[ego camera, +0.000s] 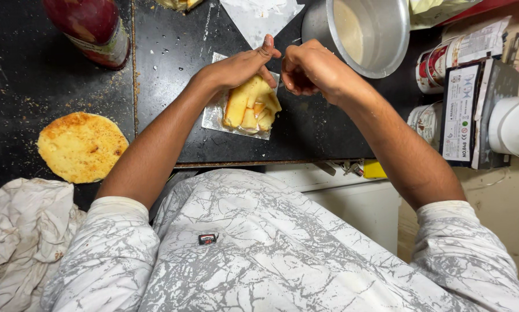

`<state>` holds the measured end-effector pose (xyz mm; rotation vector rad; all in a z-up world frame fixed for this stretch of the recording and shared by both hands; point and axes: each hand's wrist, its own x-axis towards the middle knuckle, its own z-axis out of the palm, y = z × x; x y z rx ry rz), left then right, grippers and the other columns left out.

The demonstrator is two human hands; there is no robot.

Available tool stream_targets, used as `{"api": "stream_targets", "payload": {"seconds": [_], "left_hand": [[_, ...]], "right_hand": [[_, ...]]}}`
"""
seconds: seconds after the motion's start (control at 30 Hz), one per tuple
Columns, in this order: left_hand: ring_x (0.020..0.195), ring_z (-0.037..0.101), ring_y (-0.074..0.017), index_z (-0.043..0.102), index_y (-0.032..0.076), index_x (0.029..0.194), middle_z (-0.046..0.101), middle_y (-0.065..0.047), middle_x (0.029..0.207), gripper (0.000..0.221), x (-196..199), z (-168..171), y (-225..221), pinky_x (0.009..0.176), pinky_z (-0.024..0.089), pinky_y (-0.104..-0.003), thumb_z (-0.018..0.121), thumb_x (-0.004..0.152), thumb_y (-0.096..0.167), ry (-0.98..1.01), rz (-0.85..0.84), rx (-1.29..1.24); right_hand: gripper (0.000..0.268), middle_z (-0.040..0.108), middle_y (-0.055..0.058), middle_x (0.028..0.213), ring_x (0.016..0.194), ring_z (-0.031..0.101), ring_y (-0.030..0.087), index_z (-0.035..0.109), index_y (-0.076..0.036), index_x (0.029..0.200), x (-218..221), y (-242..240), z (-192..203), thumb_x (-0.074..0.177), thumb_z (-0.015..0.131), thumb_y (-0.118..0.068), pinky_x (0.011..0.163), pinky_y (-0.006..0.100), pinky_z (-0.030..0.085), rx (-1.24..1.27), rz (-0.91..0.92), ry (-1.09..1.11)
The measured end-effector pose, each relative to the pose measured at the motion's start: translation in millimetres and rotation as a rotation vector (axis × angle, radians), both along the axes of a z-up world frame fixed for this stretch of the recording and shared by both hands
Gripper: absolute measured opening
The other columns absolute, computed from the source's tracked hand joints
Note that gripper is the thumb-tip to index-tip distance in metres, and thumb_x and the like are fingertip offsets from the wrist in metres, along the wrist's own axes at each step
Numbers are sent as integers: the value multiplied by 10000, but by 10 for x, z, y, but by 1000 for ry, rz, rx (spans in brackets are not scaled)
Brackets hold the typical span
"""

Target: The person prepares a small round pastry by layering rectangular pieces of dough, applying cream and a red liquid, and then covering it with a round top before pressing it down.

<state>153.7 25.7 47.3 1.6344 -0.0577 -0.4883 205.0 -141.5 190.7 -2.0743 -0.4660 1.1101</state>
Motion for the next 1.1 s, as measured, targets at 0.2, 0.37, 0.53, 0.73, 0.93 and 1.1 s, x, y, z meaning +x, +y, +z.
{"api": "stream_targets", "payload": {"seconds": [0.2,0.37,0.53,0.73,0.93,1.1], "left_hand": [[1342,587,-275,404,112,1539,792,-99,1118,1268,89,-159,-37,1110,394,-543,34,663,949,-45,-8,69],[1332,600,-287,415,77,1529,790,-106,1101,1307,108,-222,-44,1121,391,-552,23,649,960,-62,-12,66],[1407,502,-278,437,101,1517,795,-117,1068,1312,82,-209,-97,1133,334,-578,9,630,967,-115,30,102],[1091,723,-279,626,167,1328,744,-73,1093,677,-10,-144,-198,959,541,-521,304,964,638,-196,-37,224],[1042,747,-229,660,78,1219,767,-64,1092,404,25,-74,-297,939,573,-381,575,840,-33,-411,-253,192],[1045,714,-244,668,94,1176,750,-46,1086,318,-2,42,-281,935,543,-418,732,865,102,-359,-275,301]], "right_hand": [[345,585,76,586,459,465,112,574,-34,666,10,105,-27,927,428,-207,424,286,326,20,0,-37],[396,564,66,559,442,443,109,561,-39,642,-7,114,-51,953,409,-231,424,283,328,29,44,-80],[410,555,76,543,435,429,114,592,-10,634,-131,-92,-11,933,393,-210,418,290,321,-27,94,-83],[357,593,58,605,502,472,102,609,-17,702,-258,-228,14,957,431,-193,446,273,333,89,46,-40],[330,615,62,624,522,509,110,621,-6,706,-311,-294,65,935,458,-177,452,267,348,138,38,-61],[327,610,49,627,538,529,96,656,-31,729,-425,-331,111,931,450,-184,459,255,363,138,19,-68]]}}
